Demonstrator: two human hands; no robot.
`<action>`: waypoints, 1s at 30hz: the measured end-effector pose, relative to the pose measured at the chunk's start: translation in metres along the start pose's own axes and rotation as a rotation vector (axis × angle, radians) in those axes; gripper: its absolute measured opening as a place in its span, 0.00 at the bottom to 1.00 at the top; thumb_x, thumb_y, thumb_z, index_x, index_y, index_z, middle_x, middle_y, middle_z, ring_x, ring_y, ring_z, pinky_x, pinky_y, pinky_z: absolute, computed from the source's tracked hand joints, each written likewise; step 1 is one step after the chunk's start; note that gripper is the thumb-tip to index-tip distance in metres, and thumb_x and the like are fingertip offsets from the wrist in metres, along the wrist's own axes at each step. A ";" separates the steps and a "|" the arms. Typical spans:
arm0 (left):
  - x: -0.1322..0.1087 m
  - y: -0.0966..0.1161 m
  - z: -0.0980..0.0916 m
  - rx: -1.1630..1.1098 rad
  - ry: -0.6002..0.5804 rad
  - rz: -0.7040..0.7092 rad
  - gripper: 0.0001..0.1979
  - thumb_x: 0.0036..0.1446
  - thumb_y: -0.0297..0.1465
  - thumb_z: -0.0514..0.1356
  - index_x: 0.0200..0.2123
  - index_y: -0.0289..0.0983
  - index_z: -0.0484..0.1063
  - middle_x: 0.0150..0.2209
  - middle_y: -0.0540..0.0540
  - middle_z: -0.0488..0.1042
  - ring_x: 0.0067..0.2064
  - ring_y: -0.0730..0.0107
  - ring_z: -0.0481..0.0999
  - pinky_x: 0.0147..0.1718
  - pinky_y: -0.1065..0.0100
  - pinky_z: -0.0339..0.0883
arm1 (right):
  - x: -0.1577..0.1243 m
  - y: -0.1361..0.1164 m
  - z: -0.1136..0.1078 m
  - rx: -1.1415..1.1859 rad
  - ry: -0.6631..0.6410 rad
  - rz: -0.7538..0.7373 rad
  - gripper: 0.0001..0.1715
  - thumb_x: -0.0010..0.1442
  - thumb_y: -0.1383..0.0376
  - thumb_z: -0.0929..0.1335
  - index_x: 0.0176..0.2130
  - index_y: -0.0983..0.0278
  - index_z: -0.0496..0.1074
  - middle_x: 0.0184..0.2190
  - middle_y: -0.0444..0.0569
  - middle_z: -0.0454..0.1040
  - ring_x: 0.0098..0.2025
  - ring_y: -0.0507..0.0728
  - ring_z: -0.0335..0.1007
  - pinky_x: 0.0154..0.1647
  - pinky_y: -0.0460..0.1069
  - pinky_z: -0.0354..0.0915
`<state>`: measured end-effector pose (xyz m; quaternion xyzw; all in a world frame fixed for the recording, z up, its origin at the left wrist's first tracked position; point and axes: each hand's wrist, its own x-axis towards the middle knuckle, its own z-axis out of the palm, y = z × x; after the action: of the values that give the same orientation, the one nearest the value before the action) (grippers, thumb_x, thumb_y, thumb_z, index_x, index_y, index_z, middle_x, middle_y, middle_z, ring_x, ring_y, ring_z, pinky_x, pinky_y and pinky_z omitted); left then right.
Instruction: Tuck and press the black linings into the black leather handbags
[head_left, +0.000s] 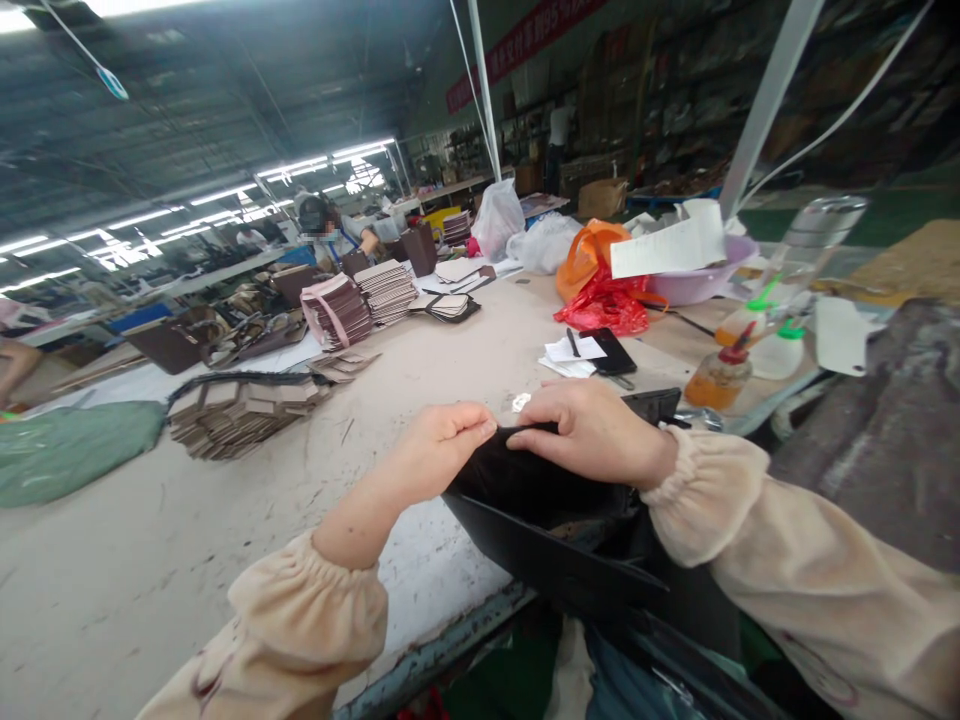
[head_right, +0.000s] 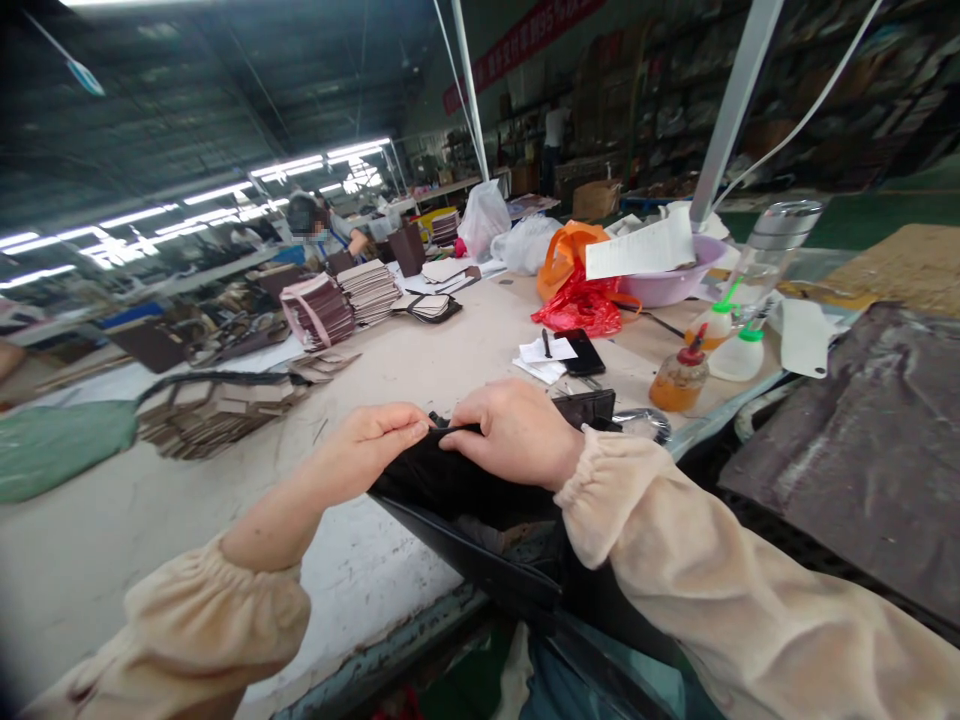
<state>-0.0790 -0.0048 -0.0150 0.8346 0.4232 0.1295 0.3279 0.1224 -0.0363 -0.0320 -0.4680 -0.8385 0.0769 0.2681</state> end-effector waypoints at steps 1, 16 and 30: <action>0.000 -0.001 0.000 -0.009 -0.007 -0.005 0.15 0.58 0.39 0.49 0.31 0.36 0.70 0.25 0.52 0.65 0.29 0.73 0.62 0.28 0.72 0.55 | 0.000 0.000 0.000 0.001 -0.004 0.002 0.15 0.58 0.56 0.66 0.27 0.62 0.74 0.24 0.44 0.72 0.28 0.50 0.63 0.29 0.46 0.51; 0.000 0.003 0.003 0.021 -0.011 -0.045 0.12 0.53 0.37 0.55 0.33 0.35 0.73 0.24 0.53 0.68 0.26 0.75 0.63 0.24 0.73 0.54 | 0.001 0.002 0.001 -0.089 -0.014 0.014 0.16 0.59 0.55 0.64 0.30 0.62 0.75 0.26 0.46 0.75 0.31 0.52 0.67 0.31 0.46 0.53; 0.009 0.005 0.003 0.232 0.046 -0.074 0.07 0.46 0.33 0.57 0.22 0.36 0.67 0.18 0.54 0.61 0.22 0.75 0.59 0.21 0.71 0.45 | 0.007 -0.002 0.010 -0.313 -0.053 0.082 0.11 0.54 0.58 0.66 0.27 0.62 0.73 0.28 0.48 0.76 0.34 0.57 0.69 0.34 0.50 0.55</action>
<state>-0.0694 -0.0013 -0.0145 0.8477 0.4730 0.0865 0.2239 0.1130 -0.0307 -0.0373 -0.5356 -0.8273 -0.0314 0.1666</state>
